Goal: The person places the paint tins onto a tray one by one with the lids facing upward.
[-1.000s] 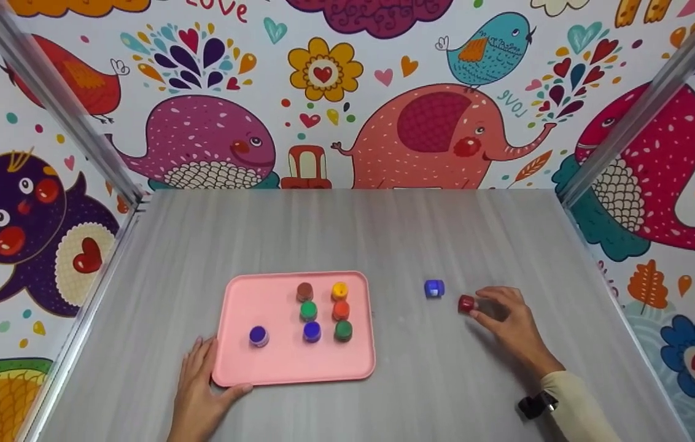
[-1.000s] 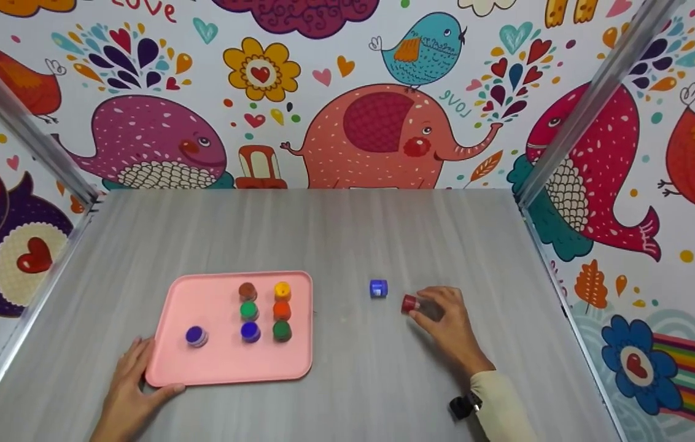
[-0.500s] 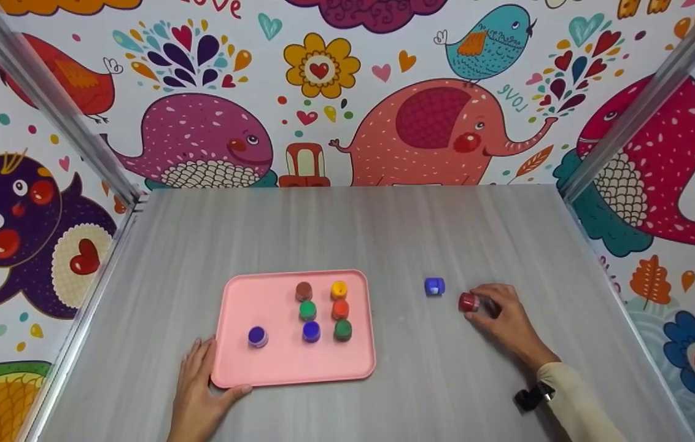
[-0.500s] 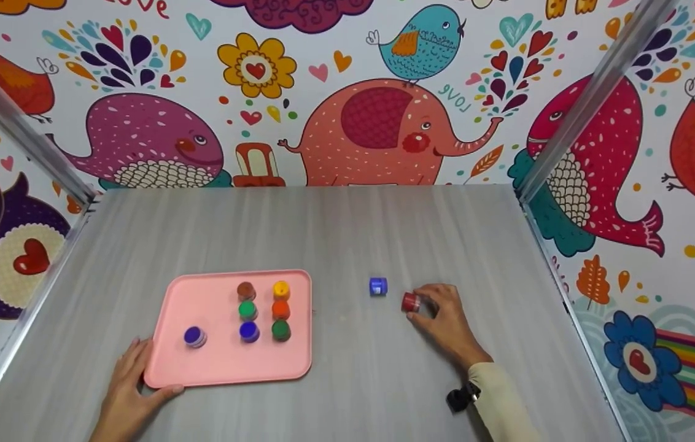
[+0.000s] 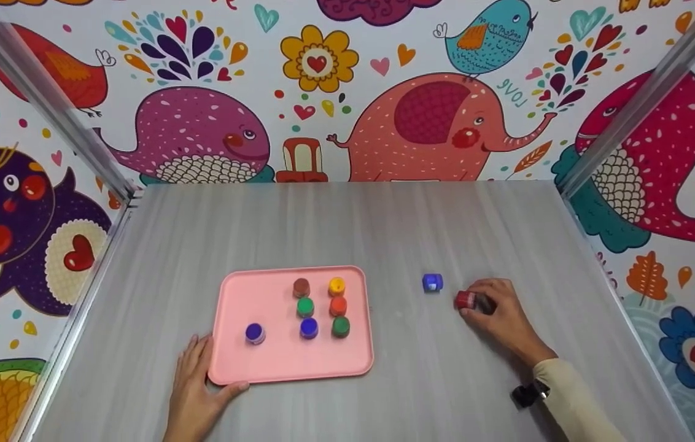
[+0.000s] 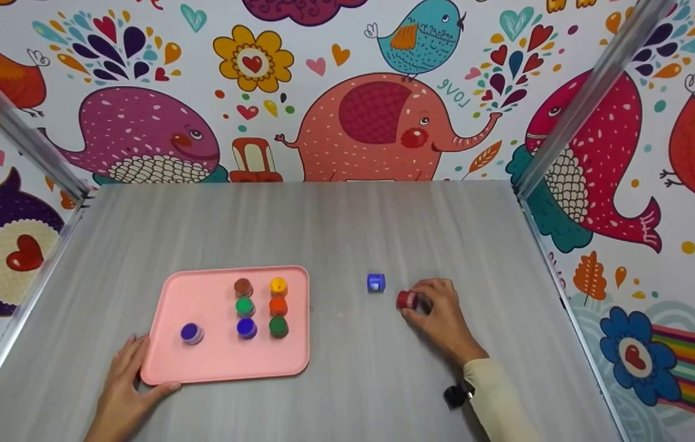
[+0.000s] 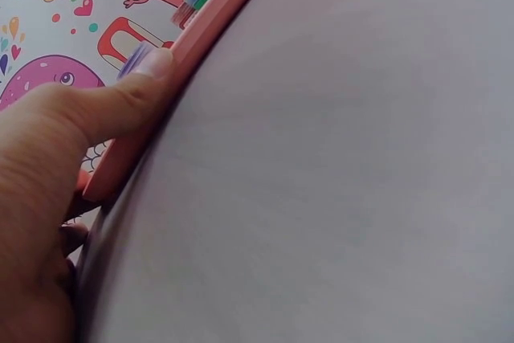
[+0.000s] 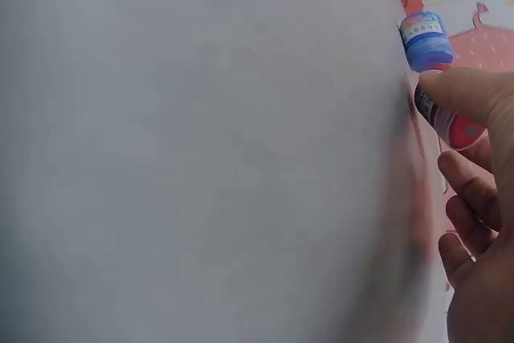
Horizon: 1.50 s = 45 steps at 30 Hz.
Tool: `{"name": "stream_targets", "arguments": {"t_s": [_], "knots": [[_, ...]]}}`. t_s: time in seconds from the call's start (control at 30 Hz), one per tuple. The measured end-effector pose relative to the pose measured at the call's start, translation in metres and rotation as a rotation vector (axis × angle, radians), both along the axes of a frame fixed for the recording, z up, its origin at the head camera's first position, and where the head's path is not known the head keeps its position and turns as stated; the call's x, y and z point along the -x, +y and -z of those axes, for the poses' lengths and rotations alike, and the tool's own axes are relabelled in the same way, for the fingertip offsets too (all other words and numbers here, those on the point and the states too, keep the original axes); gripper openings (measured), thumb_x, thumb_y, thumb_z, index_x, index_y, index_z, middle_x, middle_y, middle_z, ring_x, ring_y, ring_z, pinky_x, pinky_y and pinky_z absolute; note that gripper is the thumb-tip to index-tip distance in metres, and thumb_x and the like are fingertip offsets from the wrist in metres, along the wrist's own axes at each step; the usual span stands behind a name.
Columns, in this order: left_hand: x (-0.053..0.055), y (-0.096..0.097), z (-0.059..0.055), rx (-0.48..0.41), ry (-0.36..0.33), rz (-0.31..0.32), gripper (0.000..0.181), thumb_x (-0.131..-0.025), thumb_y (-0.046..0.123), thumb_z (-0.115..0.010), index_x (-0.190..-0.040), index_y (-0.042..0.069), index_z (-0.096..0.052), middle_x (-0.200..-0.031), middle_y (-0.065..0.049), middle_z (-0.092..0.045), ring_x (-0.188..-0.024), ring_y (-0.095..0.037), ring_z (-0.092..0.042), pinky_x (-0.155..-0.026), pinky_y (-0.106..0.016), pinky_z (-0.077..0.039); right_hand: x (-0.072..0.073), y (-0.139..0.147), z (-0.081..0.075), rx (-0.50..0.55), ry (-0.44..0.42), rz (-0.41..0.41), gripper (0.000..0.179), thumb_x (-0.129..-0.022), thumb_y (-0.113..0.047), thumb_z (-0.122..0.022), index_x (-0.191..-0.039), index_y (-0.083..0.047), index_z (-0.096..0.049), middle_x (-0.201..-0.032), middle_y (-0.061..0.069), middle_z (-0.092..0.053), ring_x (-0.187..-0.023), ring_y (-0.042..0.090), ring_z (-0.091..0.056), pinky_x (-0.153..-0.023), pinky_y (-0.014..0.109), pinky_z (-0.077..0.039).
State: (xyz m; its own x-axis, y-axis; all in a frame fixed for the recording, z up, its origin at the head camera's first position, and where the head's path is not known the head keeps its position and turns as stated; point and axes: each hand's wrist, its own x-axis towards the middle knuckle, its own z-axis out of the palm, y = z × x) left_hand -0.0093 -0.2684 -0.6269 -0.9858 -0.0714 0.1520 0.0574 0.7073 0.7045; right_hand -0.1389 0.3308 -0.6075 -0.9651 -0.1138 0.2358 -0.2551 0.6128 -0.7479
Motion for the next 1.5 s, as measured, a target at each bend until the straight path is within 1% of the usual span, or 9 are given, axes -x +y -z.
{"name": "stream_targets", "arguments": {"t_s": [0.13, 0.37, 0.57, 0.73, 0.8, 0.93, 1.03, 1.17, 1.5], "knots": [[-0.002, 0.0, 0.0, -0.005, 0.028, -0.01, 0.113, -0.077, 0.042, -0.1, -0.162, -0.008, -0.045, -0.163, -0.03, -0.046, -0.158, -0.058, -0.027, -0.138, -0.058, -0.006, 0.0, -0.007, -0.008, 0.002, 0.043, -0.033, 0.036, -0.08, 0.001, -0.097, -0.111, -0.006, -0.08, -0.121, 0.007, -0.071, -0.121, 0.015, -0.051, -0.101, 0.003, -0.04], [-0.001, 0.001, -0.004, -0.023, -0.042, -0.018, 0.115, -0.08, 0.046, -0.099, -0.164, -0.008, -0.042, -0.166, -0.03, -0.042, -0.161, -0.056, -0.023, -0.138, -0.059, -0.004, -0.001, -0.027, -0.028, -0.015, 0.072, -0.07, 0.038, -0.078, 0.0, -0.099, -0.111, -0.01, -0.081, -0.122, 0.006, -0.071, -0.12, 0.018, -0.056, -0.101, 0.007, -0.043], [0.0, 0.002, -0.001, -0.027, 0.008, -0.011, 0.114, -0.078, 0.045, -0.099, -0.163, -0.006, -0.044, -0.165, -0.029, -0.045, -0.161, -0.056, -0.025, -0.138, -0.058, -0.006, 0.006, -0.053, -0.043, 0.023, 0.144, -0.133, 0.039, -0.077, 0.003, -0.098, -0.109, -0.011, -0.08, -0.118, 0.004, -0.074, -0.118, 0.022, -0.059, -0.102, 0.016, -0.048], [0.0, 0.002, 0.0, -0.037, 0.029, -0.007, 0.114, -0.077, 0.045, -0.1, -0.163, -0.006, -0.045, -0.165, -0.029, -0.045, -0.16, -0.056, -0.025, -0.138, -0.058, -0.006, 0.017, -0.078, -0.05, 0.048, 0.176, -0.212, 0.038, -0.077, 0.002, -0.099, -0.108, -0.009, -0.079, -0.119, 0.005, -0.075, -0.118, 0.027, -0.059, -0.103, 0.015, -0.047], [0.0, 0.002, 0.0, -0.04, 0.03, -0.007, 0.114, -0.077, 0.045, -0.1, -0.163, -0.006, -0.045, -0.165, -0.028, -0.045, -0.161, -0.056, -0.025, -0.138, -0.057, -0.006, 0.021, -0.089, -0.054, 0.036, 0.162, -0.238, 0.038, -0.078, 0.001, -0.099, -0.109, -0.009, -0.079, -0.12, 0.004, -0.074, -0.119, 0.027, -0.059, -0.104, 0.02, -0.051], [-0.001, 0.003, 0.0, -0.034, 0.032, -0.013, 0.114, -0.077, 0.046, -0.099, -0.163, -0.006, -0.045, -0.165, -0.029, -0.046, -0.161, -0.055, -0.025, -0.138, -0.055, -0.005, 0.027, -0.113, -0.061, -0.012, 0.1, -0.275, 0.039, -0.08, -0.004, -0.099, -0.112, -0.013, -0.079, -0.123, -0.001, -0.072, -0.12, 0.022, -0.058, -0.103, 0.041, -0.06], [-0.001, 0.003, 0.002, -0.028, 0.041, -0.013, 0.115, -0.077, 0.046, -0.099, -0.163, -0.007, -0.045, -0.164, -0.03, -0.046, -0.16, -0.055, -0.025, -0.139, -0.053, -0.004, 0.031, -0.13, -0.064, -0.042, 0.079, -0.306, 0.037, -0.083, -0.009, -0.098, -0.114, -0.015, -0.079, -0.125, -0.002, -0.07, -0.122, 0.02, -0.058, -0.102, 0.054, -0.061], [-0.001, 0.005, 0.002, -0.035, 0.043, -0.005, 0.115, -0.077, 0.046, -0.099, -0.163, -0.007, -0.044, -0.164, -0.031, -0.045, -0.16, -0.056, -0.025, -0.138, -0.053, -0.004, 0.037, -0.147, -0.064, -0.074, 0.077, -0.363, 0.034, -0.087, -0.014, -0.096, -0.116, -0.015, -0.078, -0.125, 0.0, -0.069, -0.123, 0.021, -0.057, -0.104, 0.055, -0.06], [0.0, 0.001, -0.004, -0.038, -0.009, -0.01, 0.116, -0.078, 0.048, -0.098, -0.165, -0.005, -0.043, -0.166, -0.029, -0.044, -0.161, -0.054, -0.024, -0.138, -0.054, -0.004, 0.05, -0.19, -0.064, -0.082, 0.016, -0.459, 0.033, -0.092, -0.021, -0.094, -0.121, -0.016, -0.078, -0.127, -0.001, -0.066, -0.125, 0.019, -0.056, -0.11, 0.051, -0.058]]}}
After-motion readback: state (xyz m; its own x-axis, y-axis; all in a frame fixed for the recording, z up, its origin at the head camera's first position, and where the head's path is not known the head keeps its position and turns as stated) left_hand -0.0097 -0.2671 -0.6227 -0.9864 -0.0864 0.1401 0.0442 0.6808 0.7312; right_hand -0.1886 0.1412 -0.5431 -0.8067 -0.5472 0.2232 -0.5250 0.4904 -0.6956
